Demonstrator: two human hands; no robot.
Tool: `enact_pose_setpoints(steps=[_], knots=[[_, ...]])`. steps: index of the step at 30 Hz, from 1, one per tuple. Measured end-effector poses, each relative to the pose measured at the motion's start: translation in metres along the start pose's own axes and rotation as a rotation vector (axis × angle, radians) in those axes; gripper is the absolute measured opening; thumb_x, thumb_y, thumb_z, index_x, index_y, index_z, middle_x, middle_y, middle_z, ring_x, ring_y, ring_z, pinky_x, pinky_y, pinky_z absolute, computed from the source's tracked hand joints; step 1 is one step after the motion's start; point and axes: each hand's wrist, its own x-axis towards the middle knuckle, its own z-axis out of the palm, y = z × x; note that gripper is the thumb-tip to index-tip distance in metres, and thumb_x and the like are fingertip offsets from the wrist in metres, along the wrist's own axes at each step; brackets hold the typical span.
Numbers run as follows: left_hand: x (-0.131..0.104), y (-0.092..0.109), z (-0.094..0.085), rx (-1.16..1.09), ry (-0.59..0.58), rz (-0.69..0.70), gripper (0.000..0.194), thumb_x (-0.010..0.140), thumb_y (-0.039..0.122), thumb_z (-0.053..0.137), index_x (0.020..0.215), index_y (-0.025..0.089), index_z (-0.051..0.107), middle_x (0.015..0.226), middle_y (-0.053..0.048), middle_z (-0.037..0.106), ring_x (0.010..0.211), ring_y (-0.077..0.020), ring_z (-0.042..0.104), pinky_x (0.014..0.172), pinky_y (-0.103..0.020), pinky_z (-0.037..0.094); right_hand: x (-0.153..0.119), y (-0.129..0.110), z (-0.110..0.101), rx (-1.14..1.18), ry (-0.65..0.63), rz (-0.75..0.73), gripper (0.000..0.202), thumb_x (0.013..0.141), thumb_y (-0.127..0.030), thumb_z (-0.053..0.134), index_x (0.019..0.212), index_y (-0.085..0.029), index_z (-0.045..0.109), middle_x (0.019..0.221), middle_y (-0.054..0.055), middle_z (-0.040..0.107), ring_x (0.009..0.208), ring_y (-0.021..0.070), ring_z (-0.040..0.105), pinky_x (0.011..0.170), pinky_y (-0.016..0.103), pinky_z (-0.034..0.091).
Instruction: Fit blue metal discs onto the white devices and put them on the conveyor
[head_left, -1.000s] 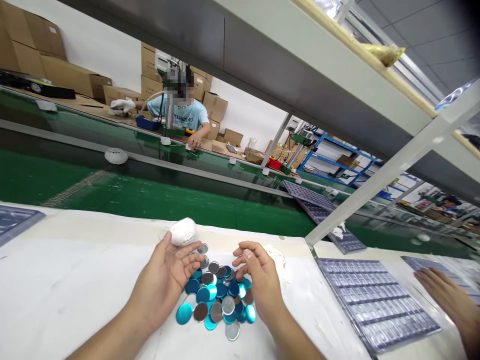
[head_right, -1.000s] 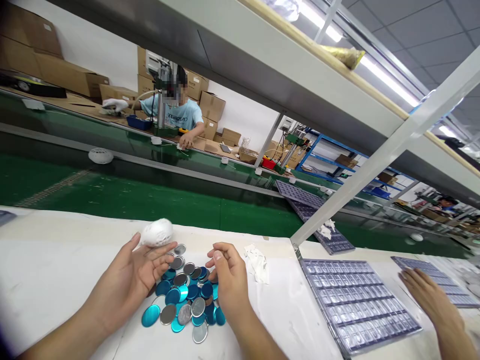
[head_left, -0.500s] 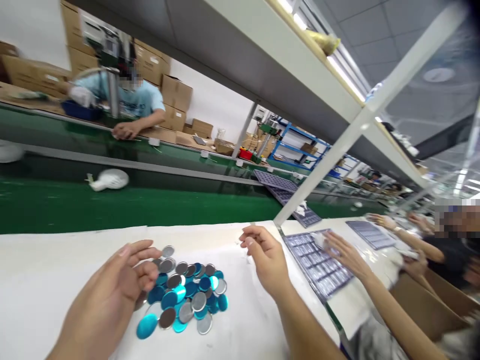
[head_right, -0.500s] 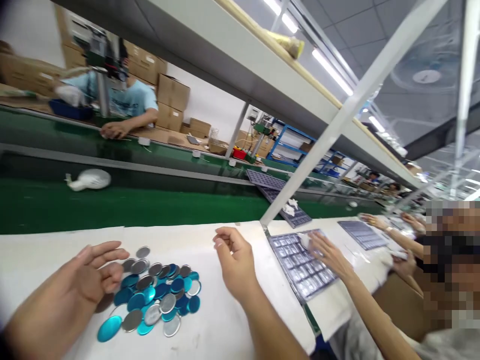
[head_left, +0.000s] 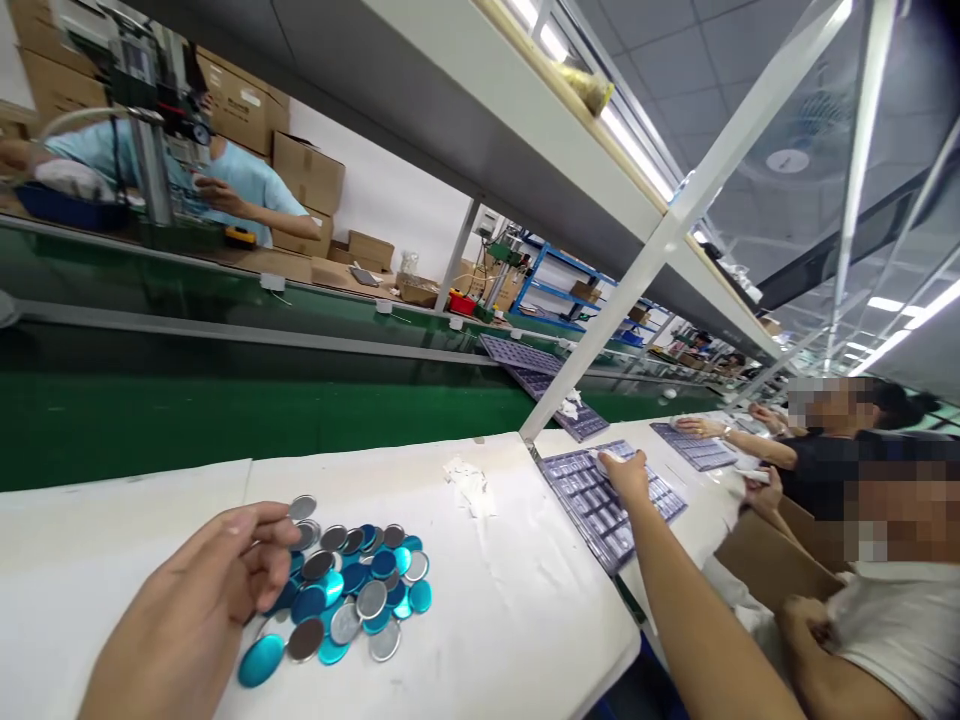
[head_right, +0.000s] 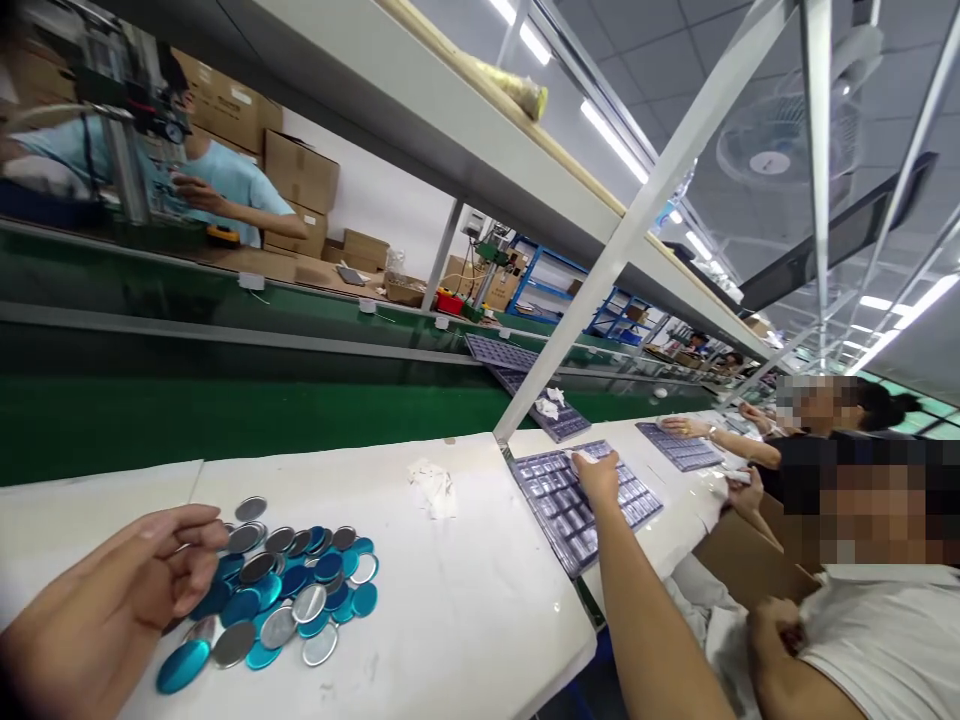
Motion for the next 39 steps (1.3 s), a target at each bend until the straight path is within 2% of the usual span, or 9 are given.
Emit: enact_pose_setpoints(steps=[4,7,12,15,19,22,26,32,39], knots=[[-0.018,0.013,0.018,0.12,-0.011,0.091,0.017,0.085,0.038,0.065,0.091,0.023,0.07,0.081,-0.003,0.067,0.063,-0.016,0.05,0.049,-0.023,0.046,-0.024,-0.007,-0.006,0.061,-0.035,-0.031,0.063,0.09,-0.036,0.068,0.143,-0.015,0.041,0.135,0.018,0.055,0.119,0.034,0.057,0.099,0.054,0.046],[-0.024,0.015,0.023,0.14,-0.044,0.064,0.022,0.087,0.043,0.063,0.09,0.022,0.069,0.076,-0.003,0.065,0.062,-0.0157,0.051,0.05,-0.023,0.045,-0.081,-0.024,0.0,0.177,-0.15,-0.161,0.09,0.079,-0.046,0.075,0.15,-0.014,0.029,0.124,0.019,0.062,0.112,0.0371,0.061,0.095,0.05,0.048],[-0.039,0.014,0.031,0.07,-0.292,-0.065,0.034,0.091,0.045,0.058,0.114,0.02,0.066,0.096,-0.01,0.071,0.068,-0.0203,0.063,0.063,-0.032,0.052,-0.242,-0.079,0.013,0.804,-0.835,-0.627,0.098,0.074,-0.038,0.078,0.153,-0.026,0.022,0.109,0.007,0.067,0.092,0.0246,0.067,0.077,0.035,0.055],[-0.041,0.022,0.033,-0.173,-0.323,-0.063,0.033,0.095,0.041,0.051,0.119,0.021,0.062,0.101,-0.011,0.07,0.073,-0.0222,0.065,0.068,-0.035,0.055,-0.303,-0.115,0.021,0.779,-1.125,-0.87,0.099,0.075,-0.031,0.079,0.154,-0.032,0.018,0.12,0.006,0.064,0.103,0.024,0.065,0.081,0.034,0.055],[-0.025,0.044,0.021,-0.26,-0.1,0.051,0.026,0.098,0.033,0.046,0.104,0.015,0.063,0.086,-0.011,0.069,0.059,-0.0172,0.06,0.049,-0.027,0.049,-0.306,-0.146,0.056,0.51,-1.197,-1.308,0.05,0.101,-0.023,0.046,0.149,-0.027,0.034,0.122,0.008,0.064,0.108,0.0202,0.062,0.087,0.033,0.052],[-0.015,0.055,0.012,-0.286,0.011,0.129,0.025,0.098,0.034,0.042,0.098,0.017,0.06,0.082,-0.009,0.069,0.048,-0.0134,0.053,0.039,-0.022,0.04,-0.291,-0.156,0.091,0.309,-1.172,-1.515,0.032,0.094,-0.01,0.051,0.118,-0.024,0.068,0.106,0.007,0.064,0.098,0.0209,0.062,0.088,0.034,0.049],[-0.013,0.054,0.012,-0.289,0.028,0.122,0.022,0.097,0.035,0.046,0.095,0.017,0.059,0.08,-0.008,0.069,0.049,-0.0134,0.053,0.038,-0.021,0.039,-0.287,-0.151,0.113,0.178,-1.155,-1.669,0.028,0.088,-0.01,0.062,0.108,-0.026,0.075,0.102,0.006,0.058,0.091,0.0212,0.056,0.08,0.031,0.046],[-0.017,0.044,0.016,-0.258,0.018,0.074,0.021,0.094,0.038,0.054,0.088,0.019,0.06,0.066,0.0,0.061,0.048,-0.0121,0.05,0.038,-0.019,0.037,-0.291,-0.141,0.118,0.187,-1.109,-1.686,0.016,0.092,-0.016,0.058,0.098,-0.02,0.072,0.092,0.005,0.059,0.087,0.02,0.052,0.079,0.03,0.041],[-0.019,0.04,0.016,-0.139,0.008,0.032,0.033,0.092,0.049,0.053,0.083,0.018,0.06,0.056,0.001,0.057,0.043,-0.01,0.045,0.04,-0.019,0.037,-0.293,-0.151,0.112,0.409,-1.104,-1.332,0.03,0.098,-0.025,0.044,0.071,-0.02,0.054,0.061,-0.003,0.056,0.058,0.0135,0.052,0.061,0.024,0.039]])
